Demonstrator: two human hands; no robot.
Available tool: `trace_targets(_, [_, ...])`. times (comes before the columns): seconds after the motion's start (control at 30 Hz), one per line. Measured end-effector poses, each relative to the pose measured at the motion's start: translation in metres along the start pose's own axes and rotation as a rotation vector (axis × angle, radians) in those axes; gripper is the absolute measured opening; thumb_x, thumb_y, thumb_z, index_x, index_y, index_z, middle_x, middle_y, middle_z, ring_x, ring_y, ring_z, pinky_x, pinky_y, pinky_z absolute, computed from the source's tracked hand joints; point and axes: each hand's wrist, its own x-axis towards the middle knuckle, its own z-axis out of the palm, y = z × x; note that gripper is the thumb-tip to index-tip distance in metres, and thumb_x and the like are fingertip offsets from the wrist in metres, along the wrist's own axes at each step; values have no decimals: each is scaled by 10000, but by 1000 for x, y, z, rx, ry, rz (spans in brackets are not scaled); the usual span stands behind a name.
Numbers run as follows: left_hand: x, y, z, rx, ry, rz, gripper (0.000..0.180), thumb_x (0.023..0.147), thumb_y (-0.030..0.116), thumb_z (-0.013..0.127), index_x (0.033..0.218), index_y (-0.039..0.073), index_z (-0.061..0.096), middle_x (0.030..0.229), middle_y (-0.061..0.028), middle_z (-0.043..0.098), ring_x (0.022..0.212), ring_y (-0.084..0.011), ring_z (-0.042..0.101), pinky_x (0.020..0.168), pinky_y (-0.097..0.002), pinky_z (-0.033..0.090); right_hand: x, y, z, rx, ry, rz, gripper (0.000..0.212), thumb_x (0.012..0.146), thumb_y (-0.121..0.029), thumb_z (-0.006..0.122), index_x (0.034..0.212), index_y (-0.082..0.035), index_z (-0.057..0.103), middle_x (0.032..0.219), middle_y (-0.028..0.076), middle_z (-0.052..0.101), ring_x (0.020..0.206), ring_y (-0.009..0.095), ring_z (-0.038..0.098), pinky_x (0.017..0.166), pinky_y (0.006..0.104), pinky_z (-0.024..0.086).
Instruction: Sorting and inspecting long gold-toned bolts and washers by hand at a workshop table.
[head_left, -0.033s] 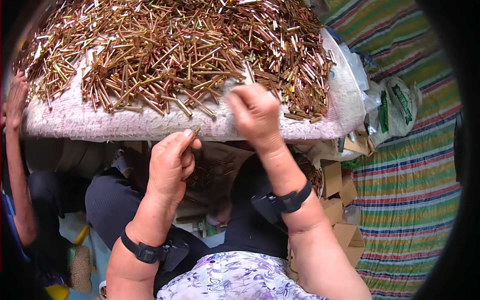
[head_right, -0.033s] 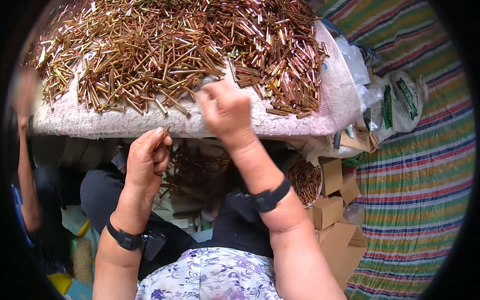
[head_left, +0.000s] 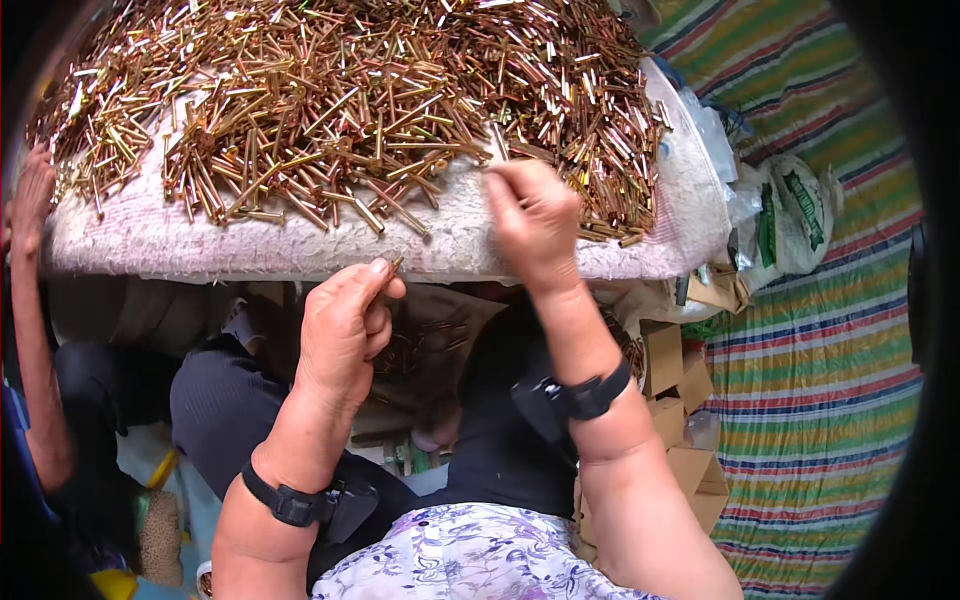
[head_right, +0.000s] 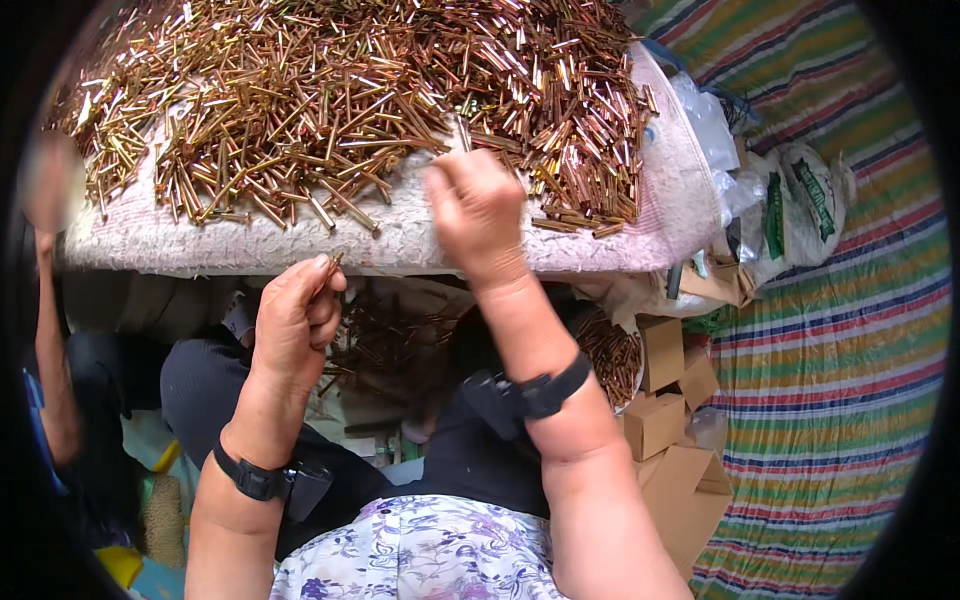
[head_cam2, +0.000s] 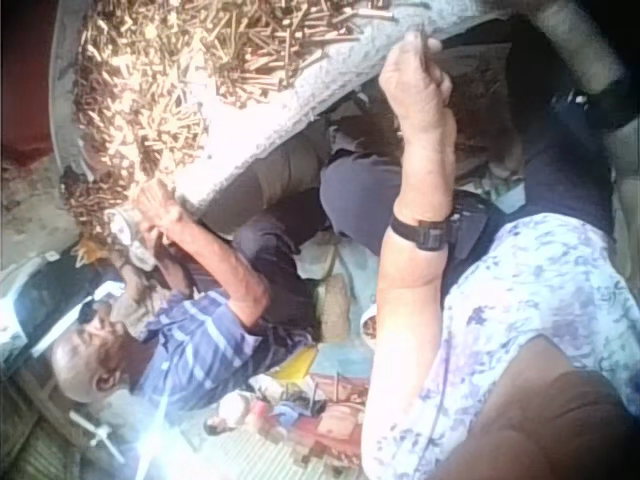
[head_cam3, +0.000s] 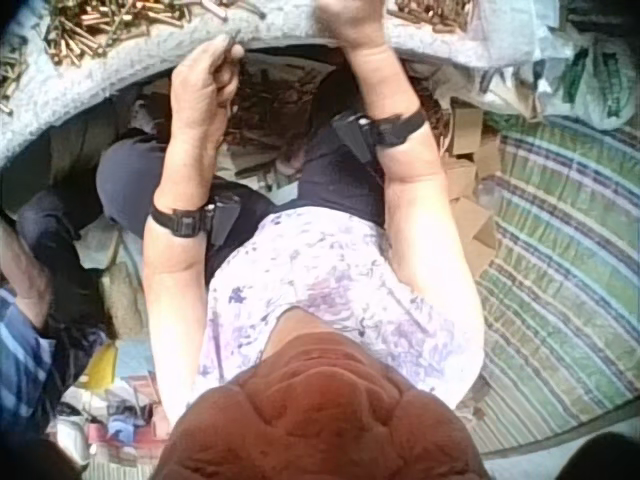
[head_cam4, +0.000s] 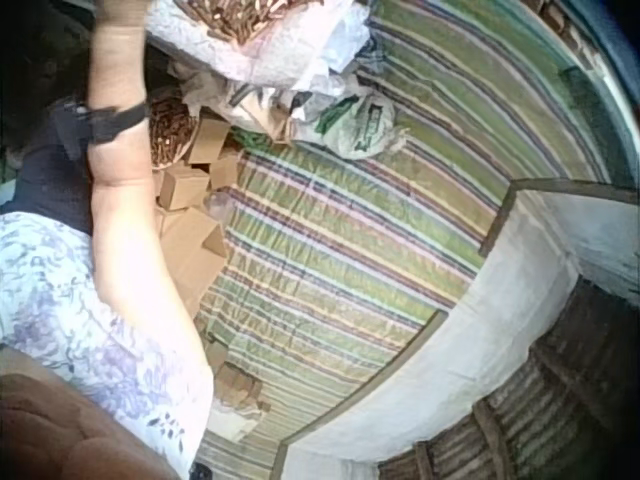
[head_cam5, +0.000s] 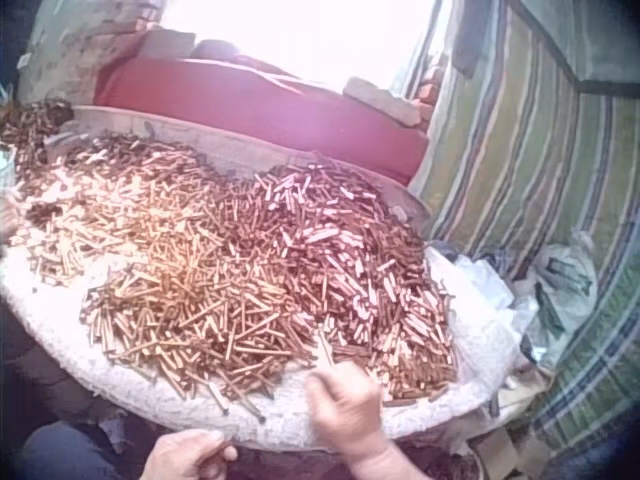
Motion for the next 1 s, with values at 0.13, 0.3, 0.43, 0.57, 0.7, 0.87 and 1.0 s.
trace_targets(0.13, [1, -3, 2, 7, -29, -20, 244, 890, 234, 525, 743, 42, 557, 481, 75, 278, 388, -31, 186, 368, -209, 139, 29, 49, -20, -251, -105, 28, 124, 742, -98, 635, 852, -54, 669, 771, 129, 612, 708, 282, 621, 650, 340, 514])
trace_targets(0.3, [2, -2, 2, 3, -37, -20, 255, 893, 241, 519, 739, 40, 556, 484, 74, 282, 395, -33, 187, 376, -211, 145, 50, 85, -16, -614, -389, 45, 156, 761, -187, 612, 888, -117, 667, 871, 115, 607, 824, 298, 611, 731, 402, 495])
trace_targets(0.43, [3, -1, -5, 11, -39, -7, 263, 897, 244, 516, 746, 34, 557, 490, 74, 281, 403, -31, 189, 380, -211, 147, 47, 87, -11, -530, -339, 13, 96, 740, -155, 630, 789, -86, 584, 830, 112, 595, 776, 306, 602, 690, 408, 482])
trace_targets(0.57, [5, -1, -7, -16, -81, 22, 259, 903, 235, 513, 752, 29, 556, 491, 76, 283, 404, -31, 185, 379, -210, 146, 44, 64, -22, -252, -72, -74, 79, 747, -57, 629, 806, -32, 583, 759, 105, 594, 669, 231, 602, 611, 326, 490])
trace_targets(0.7, [4, 1, -10, -18, -71, 21, 253, 902, 231, 515, 751, 32, 554, 492, 76, 286, 402, -31, 185, 377, -209, 145, 20, 32, -17, 70, -84, 150, 86, 753, -31, 631, 824, -29, 581, 691, 92, 621, 594, 170, 613, 563, 293, 494])
trace_targets(0.87, [2, 1, -6, -10, -56, -5, 247, 895, 231, 523, 739, 41, 553, 494, 75, 291, 392, -28, 193, 372, -207, 140, 6, 34, -19, -255, -161, -76, 141, 724, -90, 622, 859, -56, 597, 794, 105, 604, 702, 271, 607, 632, 364, 492])
trace_targets(1.0, [-1, 5, -9, 18, -40, -2, 247, 894, 235, 524, 741, 43, 554, 493, 75, 290, 390, -25, 198, 366, -205, 134, -6, 36, -9, -277, -199, -100, 161, 724, -154, 639, 852, -60, 617, 767, 108, 572, 758, 290, 559, 681, 386, 460])
